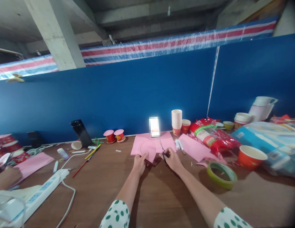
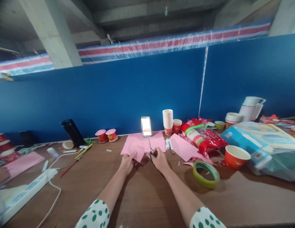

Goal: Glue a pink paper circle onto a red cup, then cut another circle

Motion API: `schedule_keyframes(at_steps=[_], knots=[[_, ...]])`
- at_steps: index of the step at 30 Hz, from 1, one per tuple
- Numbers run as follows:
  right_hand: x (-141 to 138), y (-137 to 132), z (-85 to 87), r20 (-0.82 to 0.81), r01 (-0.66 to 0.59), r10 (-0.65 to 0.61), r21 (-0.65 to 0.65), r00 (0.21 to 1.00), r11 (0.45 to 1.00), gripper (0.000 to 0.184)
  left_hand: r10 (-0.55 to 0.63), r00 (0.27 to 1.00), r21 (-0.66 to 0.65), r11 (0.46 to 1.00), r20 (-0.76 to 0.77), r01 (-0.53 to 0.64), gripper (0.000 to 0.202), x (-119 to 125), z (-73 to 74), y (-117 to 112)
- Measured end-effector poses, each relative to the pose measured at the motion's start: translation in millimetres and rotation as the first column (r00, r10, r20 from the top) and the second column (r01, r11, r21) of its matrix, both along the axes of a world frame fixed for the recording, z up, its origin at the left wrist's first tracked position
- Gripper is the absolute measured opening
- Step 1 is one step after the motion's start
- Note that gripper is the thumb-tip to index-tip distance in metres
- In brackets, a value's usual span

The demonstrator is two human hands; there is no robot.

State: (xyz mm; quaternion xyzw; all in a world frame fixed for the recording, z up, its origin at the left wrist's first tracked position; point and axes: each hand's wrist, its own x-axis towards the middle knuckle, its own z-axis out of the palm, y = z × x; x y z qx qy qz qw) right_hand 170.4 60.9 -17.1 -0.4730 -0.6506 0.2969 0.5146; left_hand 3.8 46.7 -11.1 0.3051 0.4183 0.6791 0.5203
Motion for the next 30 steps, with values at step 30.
schedule_keyframes(at_steps=[30], knots=[[0.3, -4.7, 8.8, 0.125, 0.007, -0.005, -0.014, 0.992, 1.000, 0.020, -0.078, 0.995, 0.014, 0.997, -0.055, 0.079, 0.045, -5.7, -15.0, 5.7]])
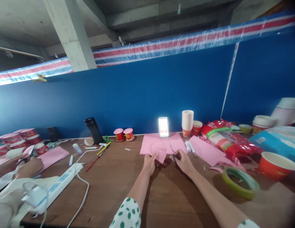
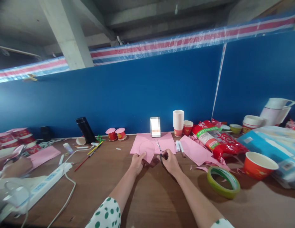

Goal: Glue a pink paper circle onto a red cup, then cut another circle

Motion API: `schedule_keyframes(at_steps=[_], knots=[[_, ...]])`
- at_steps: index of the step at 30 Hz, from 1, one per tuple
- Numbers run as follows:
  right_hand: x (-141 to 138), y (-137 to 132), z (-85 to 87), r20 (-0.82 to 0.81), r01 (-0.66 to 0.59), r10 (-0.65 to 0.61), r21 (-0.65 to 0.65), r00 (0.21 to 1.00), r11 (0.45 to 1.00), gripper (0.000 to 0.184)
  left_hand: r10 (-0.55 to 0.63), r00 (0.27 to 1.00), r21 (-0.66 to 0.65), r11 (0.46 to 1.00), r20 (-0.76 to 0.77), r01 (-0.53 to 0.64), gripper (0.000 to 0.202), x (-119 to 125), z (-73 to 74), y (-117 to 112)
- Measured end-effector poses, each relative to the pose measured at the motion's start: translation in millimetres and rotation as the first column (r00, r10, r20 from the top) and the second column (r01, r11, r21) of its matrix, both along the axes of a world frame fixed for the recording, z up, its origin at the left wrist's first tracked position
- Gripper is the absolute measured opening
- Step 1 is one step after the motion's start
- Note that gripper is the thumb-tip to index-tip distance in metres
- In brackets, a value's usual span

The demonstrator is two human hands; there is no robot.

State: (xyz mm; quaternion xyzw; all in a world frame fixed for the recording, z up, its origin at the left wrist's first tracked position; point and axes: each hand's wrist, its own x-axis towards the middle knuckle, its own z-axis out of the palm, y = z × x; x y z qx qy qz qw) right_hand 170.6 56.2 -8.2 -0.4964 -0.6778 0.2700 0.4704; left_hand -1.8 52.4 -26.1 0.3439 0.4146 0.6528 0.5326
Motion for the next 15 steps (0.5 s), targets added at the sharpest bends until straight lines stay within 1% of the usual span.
schedule_keyframes(at_steps=[5, 11, 15], knots=[[0.0, 0.2, 0.9, -0.001, -0.005, 0.005, 0.012, 1.000, 1.000, 0.020, -0.011, 1.000, -0.009, 1.000, -0.020, 0.011, 0.042, -2.1, -4.7, 2.3], [0.5, 2.3, -2.0, -0.005, -0.002, 0.002, 0.022, 1.000, 1.000, 0.018, -0.013, 0.999, -0.006, 1.000, -0.029, 0.013, 0.039, -1.2, -4.6, 2.1], [0.1, 0.9, -1.4, -0.035, -0.017, 0.018, 0.020, 0.999, 1.000, 0.021, -0.009, 0.999, -0.014, 1.000, -0.041, 0.009, 0.039, -0.8, -4.7, 3.2]])
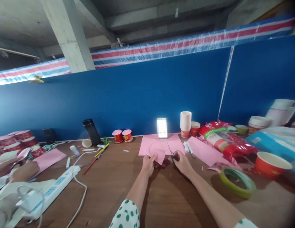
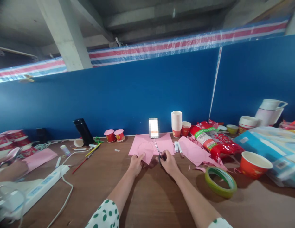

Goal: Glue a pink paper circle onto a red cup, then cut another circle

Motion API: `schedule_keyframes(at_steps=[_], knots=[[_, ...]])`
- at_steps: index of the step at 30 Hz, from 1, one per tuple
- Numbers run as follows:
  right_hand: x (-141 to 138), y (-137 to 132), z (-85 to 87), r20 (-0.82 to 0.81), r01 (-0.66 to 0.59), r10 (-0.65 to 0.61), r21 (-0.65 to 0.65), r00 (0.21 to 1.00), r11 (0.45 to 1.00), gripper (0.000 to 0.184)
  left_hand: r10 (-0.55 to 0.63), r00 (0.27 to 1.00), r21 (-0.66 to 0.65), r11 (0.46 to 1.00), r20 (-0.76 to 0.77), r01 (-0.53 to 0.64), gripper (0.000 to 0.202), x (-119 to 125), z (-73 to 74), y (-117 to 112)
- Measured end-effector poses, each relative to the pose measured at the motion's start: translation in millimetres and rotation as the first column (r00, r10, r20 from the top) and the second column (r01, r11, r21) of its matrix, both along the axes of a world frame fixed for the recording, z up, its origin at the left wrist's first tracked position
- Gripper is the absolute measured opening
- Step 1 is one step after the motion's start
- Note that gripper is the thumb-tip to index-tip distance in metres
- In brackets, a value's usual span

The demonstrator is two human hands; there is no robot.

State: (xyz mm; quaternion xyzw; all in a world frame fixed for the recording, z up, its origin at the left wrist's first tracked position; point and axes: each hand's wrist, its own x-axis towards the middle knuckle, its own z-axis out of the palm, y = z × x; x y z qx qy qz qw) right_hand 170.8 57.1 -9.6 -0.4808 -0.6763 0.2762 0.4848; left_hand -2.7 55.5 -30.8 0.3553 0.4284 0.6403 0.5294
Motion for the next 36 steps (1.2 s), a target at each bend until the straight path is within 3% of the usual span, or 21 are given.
schedule_keyframes(at_steps=[16, 36], knots=[[-0.2, 1.2, -1.7, -0.028, -0.015, 0.014, -0.021, 0.999, 1.000, 0.019, -0.007, 0.997, 0.004, 1.000, -0.079, 0.008, 0.031, -0.9, -1.1, -2.0], [0.6, 2.7, -4.7, -0.075, -0.044, 0.045, 0.018, 0.996, 0.999, 0.021, -0.015, 0.993, 0.002, 1.000, -0.113, 0.016, 0.034, -2.3, -2.6, -3.1]])
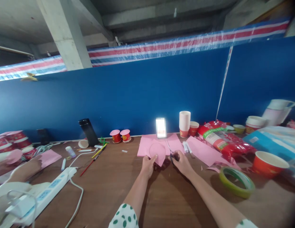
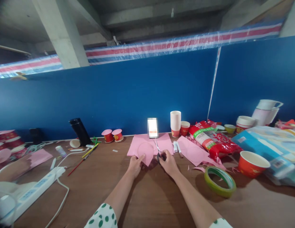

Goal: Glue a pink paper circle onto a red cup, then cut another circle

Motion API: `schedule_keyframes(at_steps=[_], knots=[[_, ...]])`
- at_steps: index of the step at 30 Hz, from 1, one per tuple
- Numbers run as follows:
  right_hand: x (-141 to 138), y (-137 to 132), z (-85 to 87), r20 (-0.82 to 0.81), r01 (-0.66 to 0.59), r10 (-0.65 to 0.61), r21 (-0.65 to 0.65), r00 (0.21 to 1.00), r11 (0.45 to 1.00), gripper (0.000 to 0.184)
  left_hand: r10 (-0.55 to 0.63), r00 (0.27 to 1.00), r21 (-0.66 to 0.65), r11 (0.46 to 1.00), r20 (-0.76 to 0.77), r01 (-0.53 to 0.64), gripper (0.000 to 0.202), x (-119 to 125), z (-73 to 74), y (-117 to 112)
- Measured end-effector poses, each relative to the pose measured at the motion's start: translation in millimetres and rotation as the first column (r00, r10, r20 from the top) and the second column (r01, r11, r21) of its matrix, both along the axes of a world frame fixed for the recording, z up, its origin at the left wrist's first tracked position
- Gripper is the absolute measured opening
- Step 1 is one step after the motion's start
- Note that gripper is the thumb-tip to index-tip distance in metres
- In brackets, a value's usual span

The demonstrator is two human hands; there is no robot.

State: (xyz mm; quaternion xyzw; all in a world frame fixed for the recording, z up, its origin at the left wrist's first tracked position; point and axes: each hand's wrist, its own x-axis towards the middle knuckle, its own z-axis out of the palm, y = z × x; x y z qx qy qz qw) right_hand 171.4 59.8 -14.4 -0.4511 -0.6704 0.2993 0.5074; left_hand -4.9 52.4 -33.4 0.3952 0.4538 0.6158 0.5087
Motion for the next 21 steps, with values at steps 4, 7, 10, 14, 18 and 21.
schedule_keyframes(at_steps=[4, 7, 10, 14, 18, 21], knots=[[-0.1, -0.9, 1.1, 0.001, 0.006, -0.006, 0.005, 1.000, 1.000, 0.022, 0.000, 1.000, -0.001, 1.000, 0.001, 0.000, 0.034, 0.6, 2.0, -1.3], [-0.7, -1.1, 1.5, 0.002, 0.017, -0.017, 0.000, 1.000, 1.000, 0.022, -0.006, 1.000, -0.003, 1.000, 0.002, 0.006, 0.034, 1.1, 3.2, -2.2], [-1.0, -1.7, 2.4, 0.007, 0.018, -0.018, -0.005, 1.000, 1.000, 0.021, -0.009, 1.000, -0.006, 1.000, 0.003, 0.009, 0.034, 1.4, 4.2, -2.5], [-0.8, -2.8, 3.7, 0.005, 0.010, -0.010, -0.026, 1.000, 1.000, 0.022, -0.003, 1.000, -0.011, 1.000, 0.007, 0.003, 0.034, 2.0, 5.5, -2.7], [-0.5, -0.8, 1.0, -0.024, 0.003, -0.004, -0.036, 1.000, 0.999, 0.023, 0.007, 1.000, -0.017, 1.000, 0.012, -0.006, 0.033, 2.7, 6.3, -3.3], [-0.2, 1.6, -2.4, -0.064, -0.026, 0.022, -0.069, 0.998, 0.997, 0.030, 0.008, 1.000, -0.024, 1.000, 0.020, -0.008, 0.033, 3.2, 5.9, -4.1]])
